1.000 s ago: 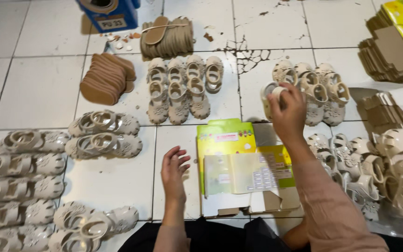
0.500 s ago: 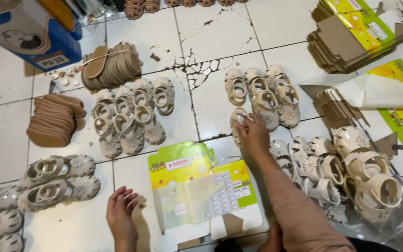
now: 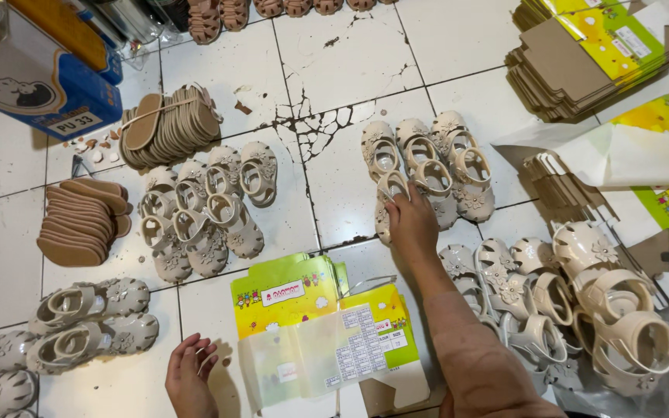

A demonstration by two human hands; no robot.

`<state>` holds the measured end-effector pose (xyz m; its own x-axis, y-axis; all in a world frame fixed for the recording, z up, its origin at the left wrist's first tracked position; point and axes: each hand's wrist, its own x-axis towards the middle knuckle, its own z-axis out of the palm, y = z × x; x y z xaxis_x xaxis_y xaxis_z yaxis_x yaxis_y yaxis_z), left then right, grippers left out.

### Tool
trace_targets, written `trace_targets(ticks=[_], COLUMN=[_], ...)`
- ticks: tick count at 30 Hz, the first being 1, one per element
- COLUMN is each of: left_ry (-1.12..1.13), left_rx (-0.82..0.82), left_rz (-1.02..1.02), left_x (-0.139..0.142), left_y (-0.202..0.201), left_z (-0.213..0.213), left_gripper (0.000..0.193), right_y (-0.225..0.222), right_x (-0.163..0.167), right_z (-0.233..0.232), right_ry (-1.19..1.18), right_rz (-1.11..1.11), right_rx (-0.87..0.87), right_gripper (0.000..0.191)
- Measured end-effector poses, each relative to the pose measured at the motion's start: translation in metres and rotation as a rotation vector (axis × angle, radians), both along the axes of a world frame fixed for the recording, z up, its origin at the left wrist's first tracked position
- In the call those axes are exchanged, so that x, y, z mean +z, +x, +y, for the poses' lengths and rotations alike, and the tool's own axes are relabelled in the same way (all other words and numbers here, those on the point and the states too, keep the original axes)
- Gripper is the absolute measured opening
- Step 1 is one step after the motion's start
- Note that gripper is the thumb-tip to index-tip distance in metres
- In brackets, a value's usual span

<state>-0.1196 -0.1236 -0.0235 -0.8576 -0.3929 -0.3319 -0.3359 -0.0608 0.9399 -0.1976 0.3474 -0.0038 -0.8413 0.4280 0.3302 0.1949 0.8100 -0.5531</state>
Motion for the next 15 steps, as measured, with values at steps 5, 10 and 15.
trace_targets(ticks=[5,10,15], left_ry=[0.06,0.078,0.131], left_rx=[-0.015,-0.029,-0.035], left_rz=[0.007,0.032,0.077], left_x=[0.007,0.019,0.03], left_y=[0.002,0.002,0.006], left_z=[0.006,0.01,0.01], left_gripper=[0.028,0.029,0.028], right_y=[-0.012,-0.015,0.011], right_x=[0.001,0.02,0.068], right_z=[0.005,-0.001,0.023], right_ry=[0.06,0.204,0.098], right_rz=[-0.065,-0.01,-0.168], right_rx=[0.007,-0.019,0.079], right_gripper=[0.019,0.016,0.024])
